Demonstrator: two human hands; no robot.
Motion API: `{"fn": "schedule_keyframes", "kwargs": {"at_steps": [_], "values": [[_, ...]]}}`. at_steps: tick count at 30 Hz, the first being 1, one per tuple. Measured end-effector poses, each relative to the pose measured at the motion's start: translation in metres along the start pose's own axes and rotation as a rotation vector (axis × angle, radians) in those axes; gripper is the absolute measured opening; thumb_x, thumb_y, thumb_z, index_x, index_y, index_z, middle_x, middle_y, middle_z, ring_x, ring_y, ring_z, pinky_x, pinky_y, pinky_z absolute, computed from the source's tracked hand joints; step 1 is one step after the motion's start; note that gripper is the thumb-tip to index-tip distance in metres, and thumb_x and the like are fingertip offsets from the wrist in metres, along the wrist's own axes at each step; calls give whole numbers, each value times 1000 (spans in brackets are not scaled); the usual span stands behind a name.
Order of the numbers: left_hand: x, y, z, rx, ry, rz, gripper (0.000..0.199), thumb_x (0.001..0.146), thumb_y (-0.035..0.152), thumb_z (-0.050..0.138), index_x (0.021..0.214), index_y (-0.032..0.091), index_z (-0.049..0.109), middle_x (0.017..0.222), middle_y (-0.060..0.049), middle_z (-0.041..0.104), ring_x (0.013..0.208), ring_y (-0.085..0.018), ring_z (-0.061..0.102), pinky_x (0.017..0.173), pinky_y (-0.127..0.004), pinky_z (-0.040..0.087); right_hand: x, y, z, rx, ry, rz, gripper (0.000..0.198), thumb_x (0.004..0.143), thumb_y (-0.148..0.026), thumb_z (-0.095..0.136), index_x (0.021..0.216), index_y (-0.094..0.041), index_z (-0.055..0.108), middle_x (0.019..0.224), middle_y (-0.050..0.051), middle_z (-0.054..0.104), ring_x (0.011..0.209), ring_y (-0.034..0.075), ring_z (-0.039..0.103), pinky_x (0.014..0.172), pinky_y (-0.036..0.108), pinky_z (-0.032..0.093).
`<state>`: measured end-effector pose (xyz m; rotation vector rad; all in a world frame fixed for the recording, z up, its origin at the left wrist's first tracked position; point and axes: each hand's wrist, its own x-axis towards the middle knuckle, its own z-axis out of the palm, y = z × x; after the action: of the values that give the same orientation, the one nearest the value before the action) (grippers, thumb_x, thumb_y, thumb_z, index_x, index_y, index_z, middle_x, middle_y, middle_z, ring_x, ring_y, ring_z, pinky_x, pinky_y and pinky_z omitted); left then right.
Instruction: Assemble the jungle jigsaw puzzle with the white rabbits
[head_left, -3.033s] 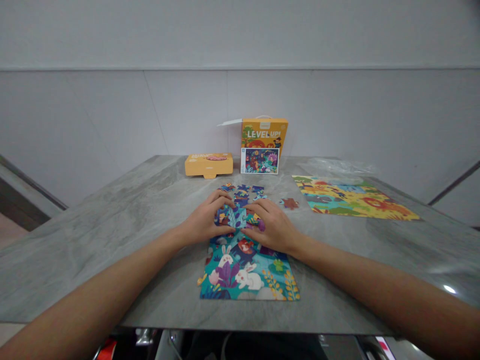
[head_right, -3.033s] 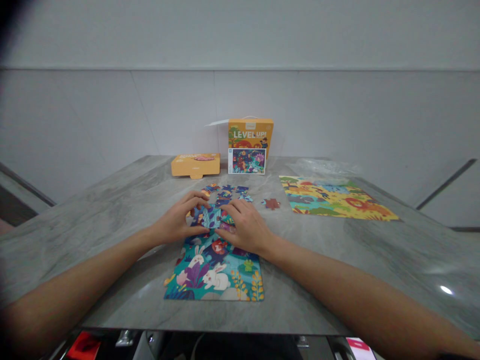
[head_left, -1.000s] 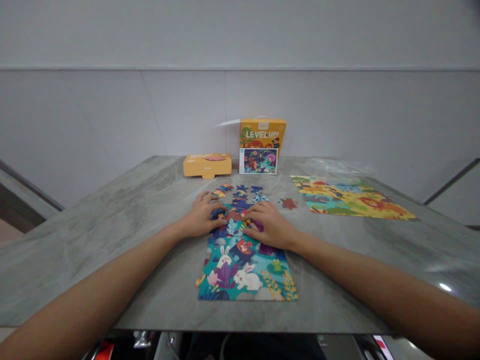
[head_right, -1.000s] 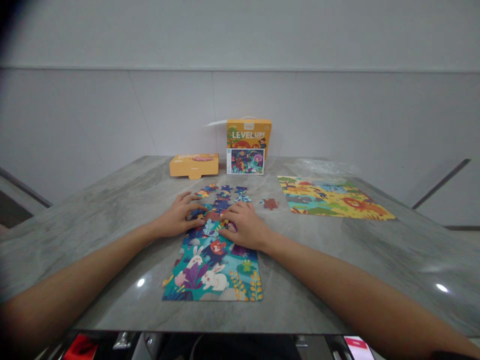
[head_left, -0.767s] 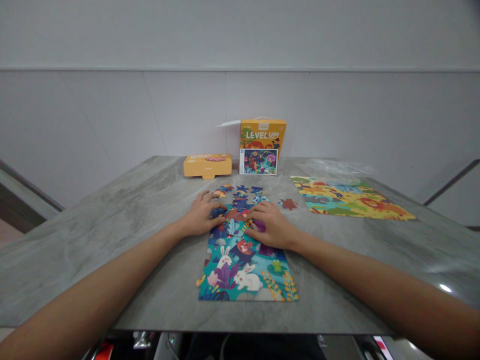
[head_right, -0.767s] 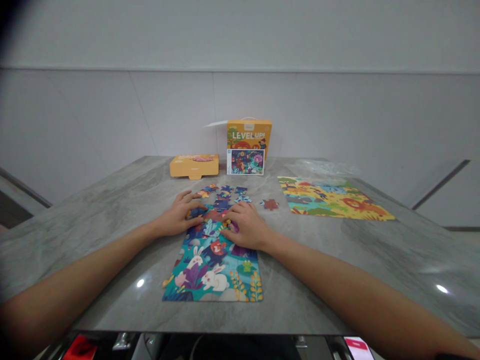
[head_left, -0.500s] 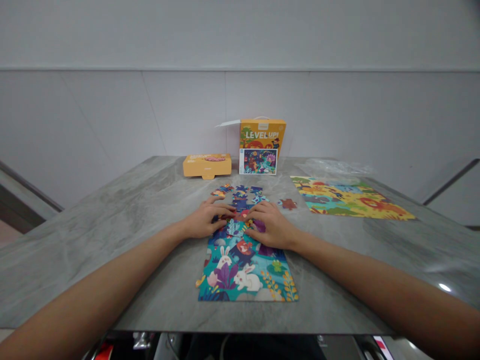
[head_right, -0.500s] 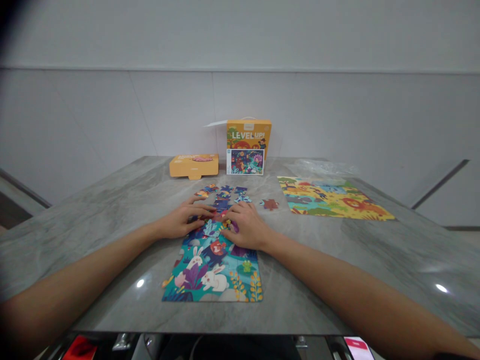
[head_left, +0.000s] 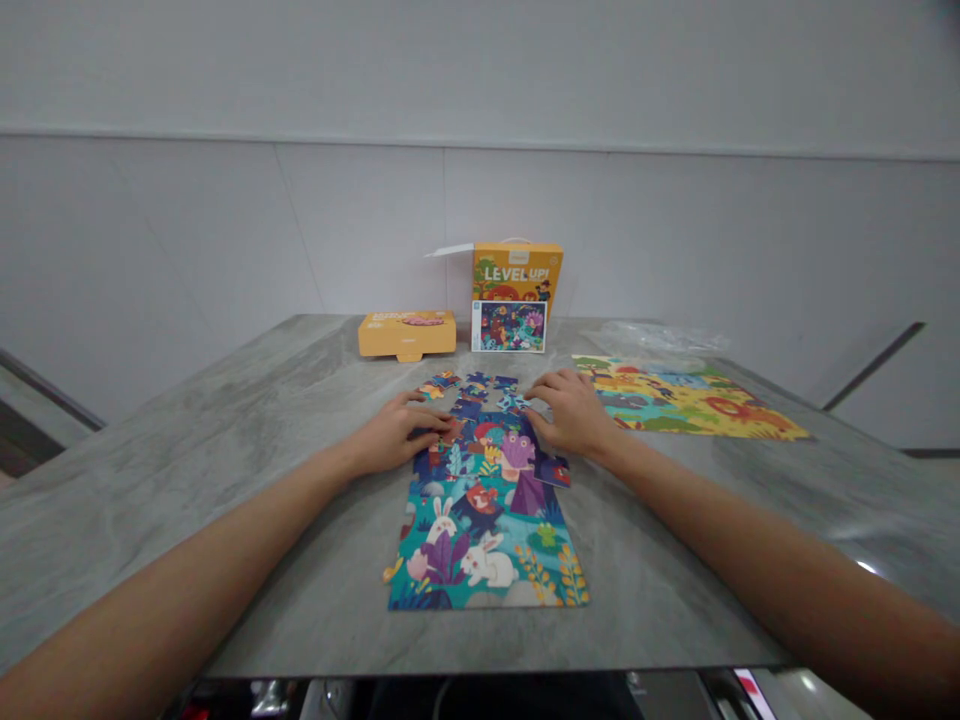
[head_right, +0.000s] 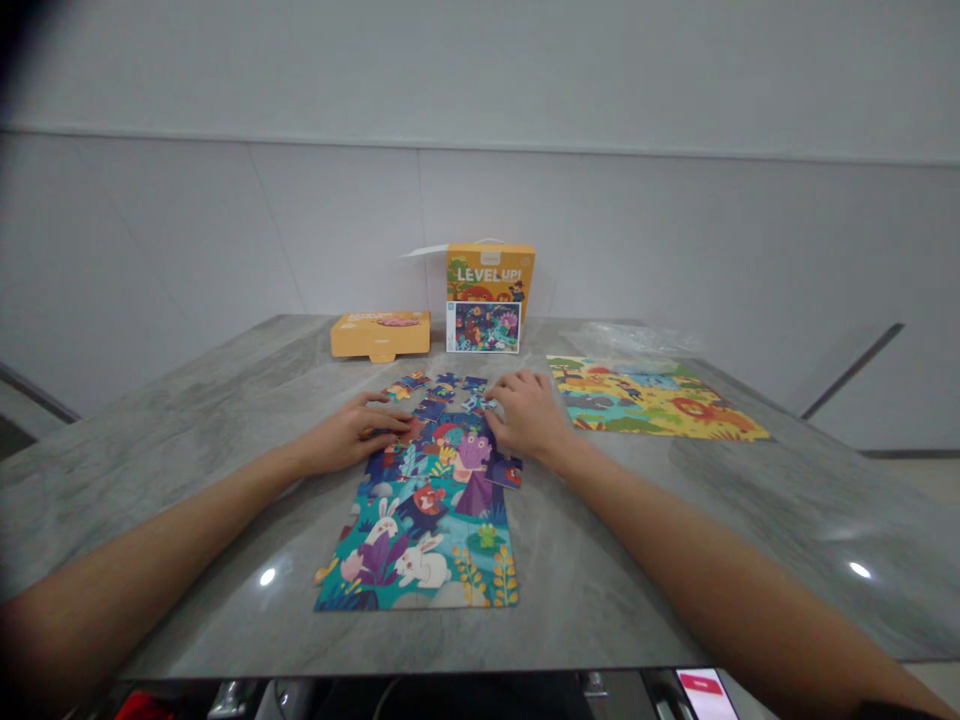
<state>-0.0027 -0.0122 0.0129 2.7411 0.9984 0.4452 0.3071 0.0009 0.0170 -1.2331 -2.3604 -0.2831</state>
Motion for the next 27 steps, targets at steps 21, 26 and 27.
{"fn": "schedule_keyframes", "kwargs": {"at_steps": [21,26,27], "values": [[-5,25,0,-51,-52,119,43,92,17,52,129,38,61,142,0,55,137,-25,39,115,-52,23,4,27,35,263,-77,64,22,82,-35,66,97,-19,68,97,7,71,92,23,63,84,38,47],[-6,24,0,-53,-61,125,44,92,16,52,130,36,60,142,0,55,136,-25,40,115,-52,24,4,25,35,319,-78,120,30,75,-31,70,102,-18,66,96,6,70,90,23,62,81,36,48],[-6,24,0,-53,-61,124,44,92,16,52,130,36,60,141,0,56,136,-25,41,115,-52,24,4,24,35,324,-69,120,31,74,-31,70,102,-18,65,96,6,70,90,22,62,80,35,48]]}}
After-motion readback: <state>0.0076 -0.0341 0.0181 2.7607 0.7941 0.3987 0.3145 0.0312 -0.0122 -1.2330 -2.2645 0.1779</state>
